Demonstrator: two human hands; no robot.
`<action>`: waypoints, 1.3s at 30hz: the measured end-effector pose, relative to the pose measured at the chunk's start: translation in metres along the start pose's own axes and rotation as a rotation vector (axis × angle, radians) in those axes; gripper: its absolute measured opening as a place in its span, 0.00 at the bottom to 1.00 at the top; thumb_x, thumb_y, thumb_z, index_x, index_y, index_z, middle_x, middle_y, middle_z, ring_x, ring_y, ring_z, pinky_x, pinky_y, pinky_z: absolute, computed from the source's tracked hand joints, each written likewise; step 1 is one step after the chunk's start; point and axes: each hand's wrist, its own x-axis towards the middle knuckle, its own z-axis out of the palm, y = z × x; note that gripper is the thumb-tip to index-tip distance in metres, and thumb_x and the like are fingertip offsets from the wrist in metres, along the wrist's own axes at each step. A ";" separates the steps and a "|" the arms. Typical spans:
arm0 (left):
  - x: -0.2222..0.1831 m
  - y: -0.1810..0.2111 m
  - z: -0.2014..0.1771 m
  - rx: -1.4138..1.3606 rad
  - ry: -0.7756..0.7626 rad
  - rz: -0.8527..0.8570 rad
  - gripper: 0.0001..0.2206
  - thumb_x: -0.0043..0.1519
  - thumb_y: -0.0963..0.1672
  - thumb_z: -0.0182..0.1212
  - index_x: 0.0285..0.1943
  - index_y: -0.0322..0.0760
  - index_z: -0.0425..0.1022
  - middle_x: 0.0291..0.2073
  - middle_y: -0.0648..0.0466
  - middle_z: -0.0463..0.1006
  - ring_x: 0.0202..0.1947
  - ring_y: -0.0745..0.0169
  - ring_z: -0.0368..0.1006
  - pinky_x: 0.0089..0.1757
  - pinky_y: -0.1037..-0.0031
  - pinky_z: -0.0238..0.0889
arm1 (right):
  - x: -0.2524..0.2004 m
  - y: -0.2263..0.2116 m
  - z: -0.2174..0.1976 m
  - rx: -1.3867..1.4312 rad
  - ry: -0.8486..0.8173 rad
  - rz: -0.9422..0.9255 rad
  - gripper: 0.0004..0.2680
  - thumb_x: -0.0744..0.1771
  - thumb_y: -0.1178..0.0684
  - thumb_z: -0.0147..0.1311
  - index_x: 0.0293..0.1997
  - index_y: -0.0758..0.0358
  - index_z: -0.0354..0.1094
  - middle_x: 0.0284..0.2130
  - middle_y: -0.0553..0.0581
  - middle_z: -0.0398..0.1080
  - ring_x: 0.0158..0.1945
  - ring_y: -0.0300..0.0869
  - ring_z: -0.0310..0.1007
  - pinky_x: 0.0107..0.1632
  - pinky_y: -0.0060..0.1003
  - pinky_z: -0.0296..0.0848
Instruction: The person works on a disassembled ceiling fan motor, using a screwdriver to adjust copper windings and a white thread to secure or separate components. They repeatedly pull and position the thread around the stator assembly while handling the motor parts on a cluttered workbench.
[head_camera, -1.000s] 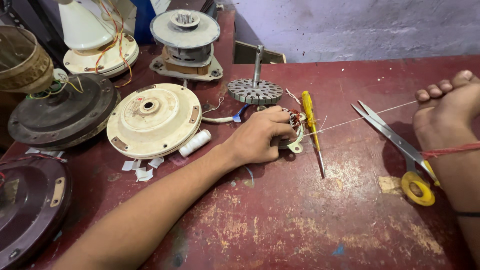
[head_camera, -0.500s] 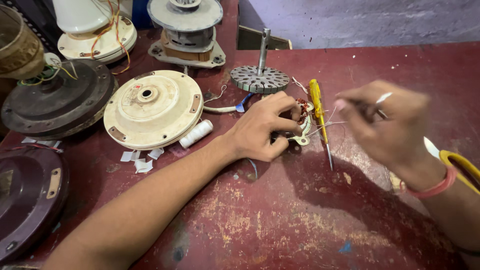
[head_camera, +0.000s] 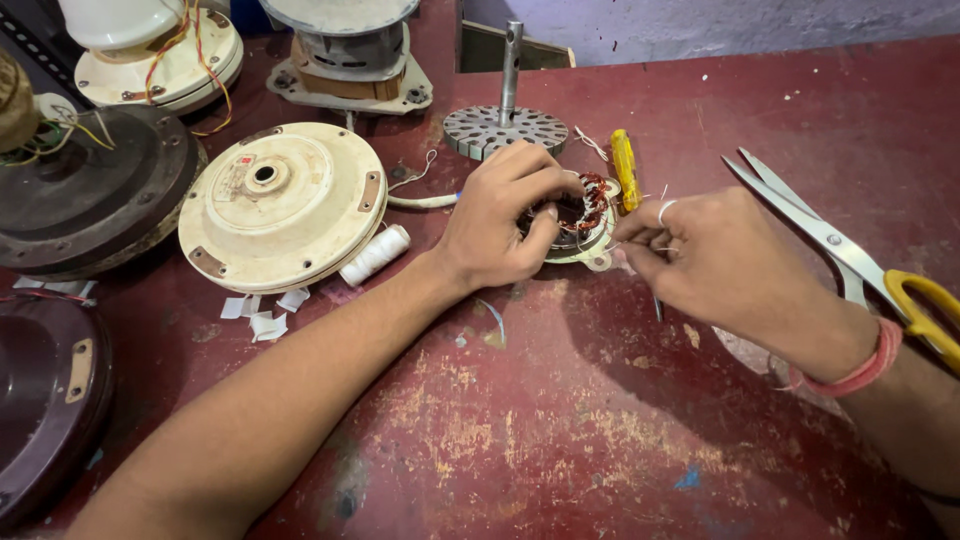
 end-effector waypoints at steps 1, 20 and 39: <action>0.000 -0.001 0.001 0.002 0.003 -0.005 0.12 0.54 0.39 0.56 0.45 0.32 0.76 0.35 0.48 0.70 0.40 0.48 0.68 0.46 0.61 0.62 | 0.000 0.001 0.000 -0.010 -0.002 -0.005 0.07 0.62 0.57 0.62 0.41 0.62 0.80 0.26 0.61 0.80 0.24 0.41 0.81 0.29 0.35 0.77; 0.000 -0.005 0.004 0.028 -0.052 -0.007 0.07 0.57 0.40 0.57 0.40 0.36 0.78 0.35 0.53 0.78 0.43 0.53 0.70 0.48 0.63 0.59 | 0.004 0.021 0.014 -0.032 0.072 -0.239 0.05 0.63 0.60 0.60 0.41 0.65 0.79 0.30 0.61 0.77 0.25 0.47 0.77 0.30 0.41 0.72; 0.002 -0.004 0.003 -0.023 -0.129 -0.010 0.08 0.59 0.41 0.57 0.43 0.35 0.79 0.33 0.51 0.78 0.41 0.52 0.70 0.48 0.62 0.59 | 0.006 0.010 0.026 0.124 0.189 -0.147 0.05 0.64 0.59 0.63 0.39 0.69 0.75 0.24 0.56 0.77 0.24 0.34 0.76 0.27 0.30 0.73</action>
